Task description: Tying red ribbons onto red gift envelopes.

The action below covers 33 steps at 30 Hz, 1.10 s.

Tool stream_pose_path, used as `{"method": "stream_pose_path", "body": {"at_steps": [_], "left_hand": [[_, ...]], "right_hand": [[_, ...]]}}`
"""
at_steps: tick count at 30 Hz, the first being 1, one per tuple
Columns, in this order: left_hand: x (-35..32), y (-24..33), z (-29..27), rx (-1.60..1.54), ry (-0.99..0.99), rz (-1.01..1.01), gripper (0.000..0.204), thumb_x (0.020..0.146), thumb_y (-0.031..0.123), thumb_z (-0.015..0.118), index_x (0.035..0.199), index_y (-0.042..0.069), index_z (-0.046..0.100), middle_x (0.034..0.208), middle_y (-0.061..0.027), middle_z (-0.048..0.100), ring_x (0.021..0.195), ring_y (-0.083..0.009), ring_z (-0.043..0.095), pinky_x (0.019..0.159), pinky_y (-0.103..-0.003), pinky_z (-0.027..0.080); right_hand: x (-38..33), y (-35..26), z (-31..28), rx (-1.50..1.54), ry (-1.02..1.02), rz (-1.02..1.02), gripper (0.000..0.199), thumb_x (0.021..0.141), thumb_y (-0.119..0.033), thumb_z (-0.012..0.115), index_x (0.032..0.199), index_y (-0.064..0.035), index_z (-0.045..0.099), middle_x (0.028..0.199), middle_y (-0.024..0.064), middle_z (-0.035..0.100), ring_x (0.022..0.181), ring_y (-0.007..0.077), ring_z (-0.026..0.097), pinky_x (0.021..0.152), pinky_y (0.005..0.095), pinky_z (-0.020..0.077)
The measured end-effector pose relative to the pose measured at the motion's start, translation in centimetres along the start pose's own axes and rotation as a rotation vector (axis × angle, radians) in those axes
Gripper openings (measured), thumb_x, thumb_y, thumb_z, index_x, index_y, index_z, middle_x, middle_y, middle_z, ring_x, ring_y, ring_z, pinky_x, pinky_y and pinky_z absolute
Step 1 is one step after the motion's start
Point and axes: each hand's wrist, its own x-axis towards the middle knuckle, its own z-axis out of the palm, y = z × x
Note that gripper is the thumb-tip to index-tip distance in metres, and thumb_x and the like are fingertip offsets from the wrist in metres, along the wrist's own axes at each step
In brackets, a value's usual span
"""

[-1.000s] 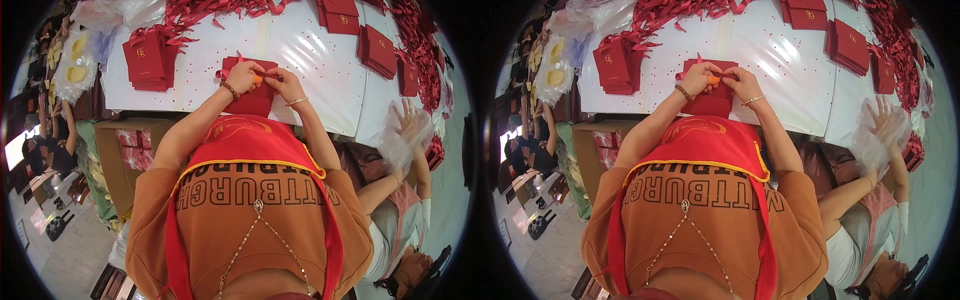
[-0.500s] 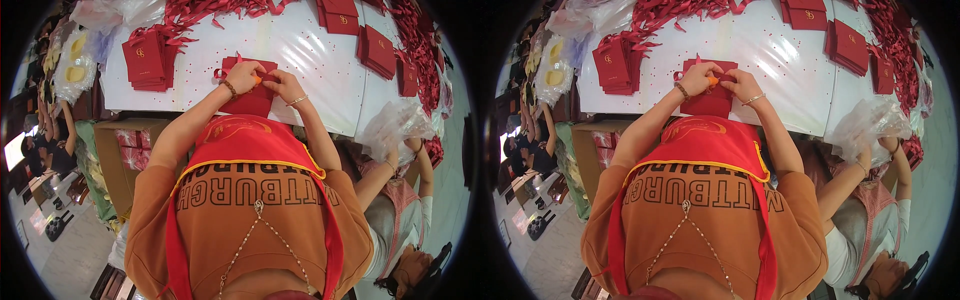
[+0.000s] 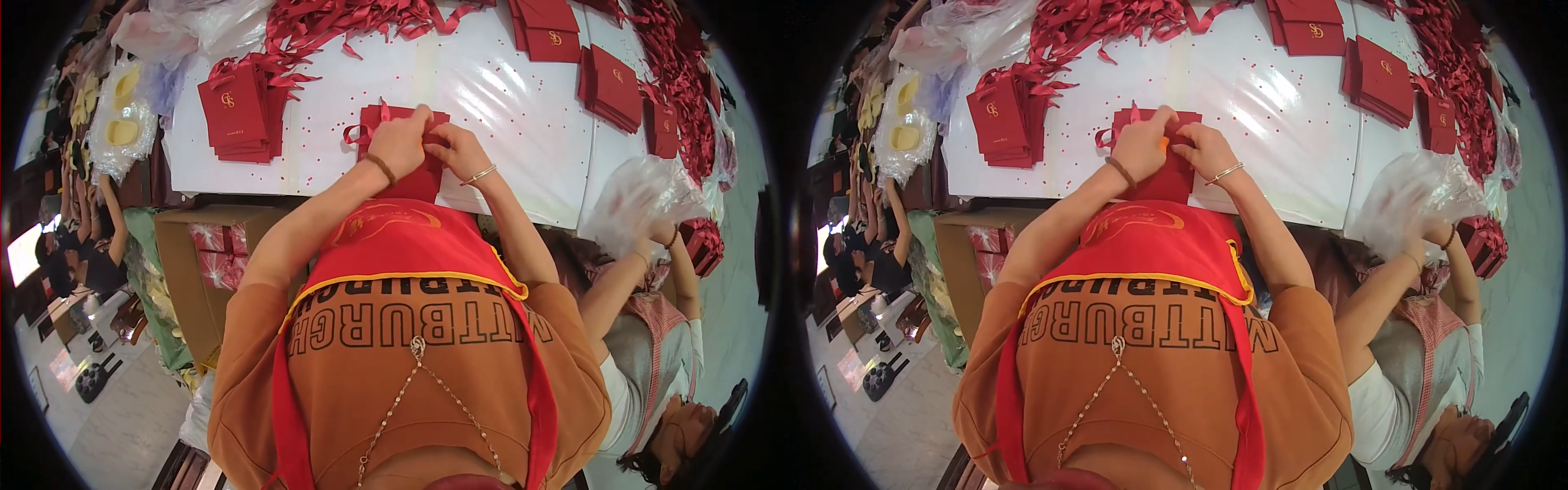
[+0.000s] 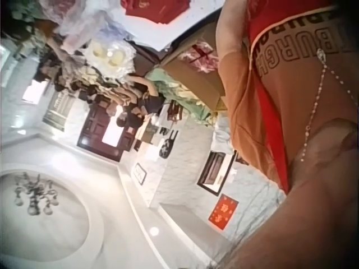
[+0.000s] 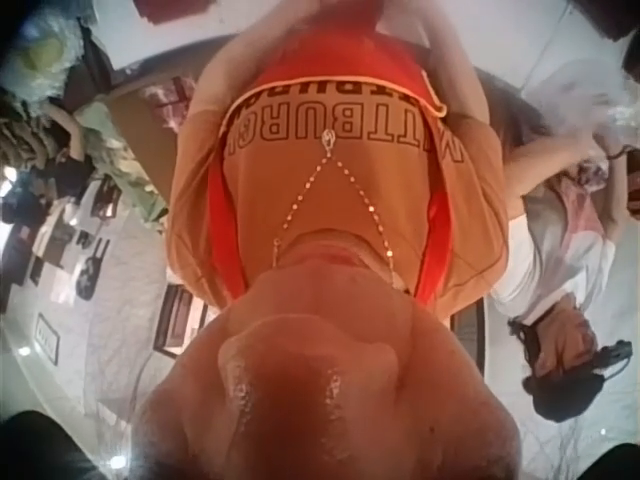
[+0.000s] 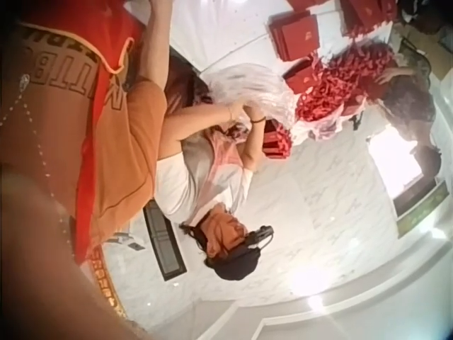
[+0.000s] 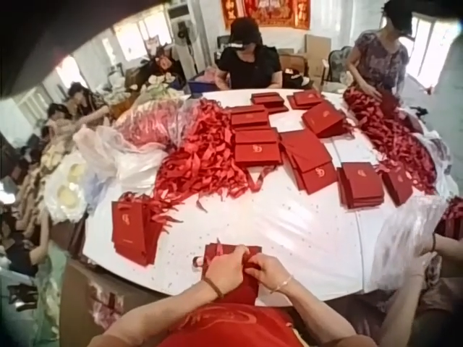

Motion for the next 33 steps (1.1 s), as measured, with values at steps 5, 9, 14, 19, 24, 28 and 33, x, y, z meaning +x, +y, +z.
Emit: {"method": "stream_pose_path", "body": {"at_steps": [5,9,14,19,24,28,33], "left_hand": [[-0.4,0.2,-0.1,-0.035,-0.014,0.055,0.027,0.071,0.001,0.051,0.096,0.005,0.042,0.073,-0.0178,0.058,0.069,-0.035,0.057,0.059,-0.047,0.042],[-0.1,-1.8,-0.7,0.039,-0.147,-0.002,0.025,0.072,0.017,0.063,0.091,0.008,0.051,0.074,-0.0119,0.059,0.069,-0.0298,0.058,0.059,-0.04,0.043],[0.5,-2.4,-2.8,0.292,-0.055,0.262,0.02,0.068,0.025,0.066,0.082,0.011,0.058,0.083,-0.005,0.055,0.076,-0.0251,0.054,0.06,-0.036,0.04],[1.6,-2.9,-2.8,0.161,-0.256,0.178,0.013,0.07,0.019,0.062,0.08,0.012,0.06,0.075,-0.0079,0.059,0.076,-0.023,0.056,0.066,-0.038,0.036],[1.6,-2.7,-3.2,0.059,-0.241,0.212,0.02,0.073,0.023,0.063,0.078,0.005,0.059,0.069,-0.0089,0.06,0.064,-0.0209,0.057,0.058,-0.033,0.043],[3.1,-3.9,-4.0,-0.392,-0.586,-0.162,0.024,0.079,0.023,0.059,0.079,-0.001,0.06,0.067,-0.0031,0.06,0.059,-0.0087,0.054,0.056,-0.025,0.043],[5.1,-2.6,-5.5,-0.223,-0.866,-0.146,0.02,0.074,0.016,0.054,0.078,-0.001,0.064,0.058,0.0001,0.055,0.052,-0.0067,0.044,0.048,-0.023,0.034]], "right_hand": [[0.0,0.1,0.6,-0.018,0.032,-0.039,0.021,0.073,-0.012,0.062,0.09,-0.0012,0.058,0.08,0.0142,0.057,0.074,0.0296,0.056,0.065,0.0354,0.0441],[-0.1,0.0,0.6,-0.026,0.028,-0.014,0.02,0.073,-0.012,0.062,0.09,-0.0015,0.058,0.079,0.0141,0.057,0.074,0.0296,0.055,0.065,0.0356,0.0437],[-0.2,-0.8,0.4,-0.099,0.015,-0.091,0.018,0.074,-0.013,0.061,0.089,-0.0021,0.058,0.079,0.0136,0.055,0.073,0.0301,0.054,0.066,0.0356,0.043],[-0.2,-0.9,0.2,-0.084,0.001,-0.13,0.018,0.074,-0.012,0.06,0.09,-0.0023,0.058,0.08,0.0138,0.055,0.074,0.0304,0.054,0.066,0.0357,0.0429],[-0.4,-0.8,0.5,-0.103,0.058,-0.179,0.017,0.075,-0.012,0.06,0.089,-0.0022,0.056,0.08,0.0137,0.054,0.075,0.0308,0.053,0.066,0.0362,0.0428],[-0.9,-1.9,0.7,-0.21,0.054,-0.263,0.015,0.076,-0.011,0.06,0.087,-0.0021,0.055,0.077,0.0122,0.051,0.071,0.0288,0.052,0.063,0.035,0.0421],[-0.9,-2.1,1.0,-0.217,0.07,-0.33,0.014,0.076,-0.01,0.06,0.087,-0.0023,0.056,0.076,0.0113,0.051,0.068,0.027,0.051,0.061,0.0336,0.0412]]}}
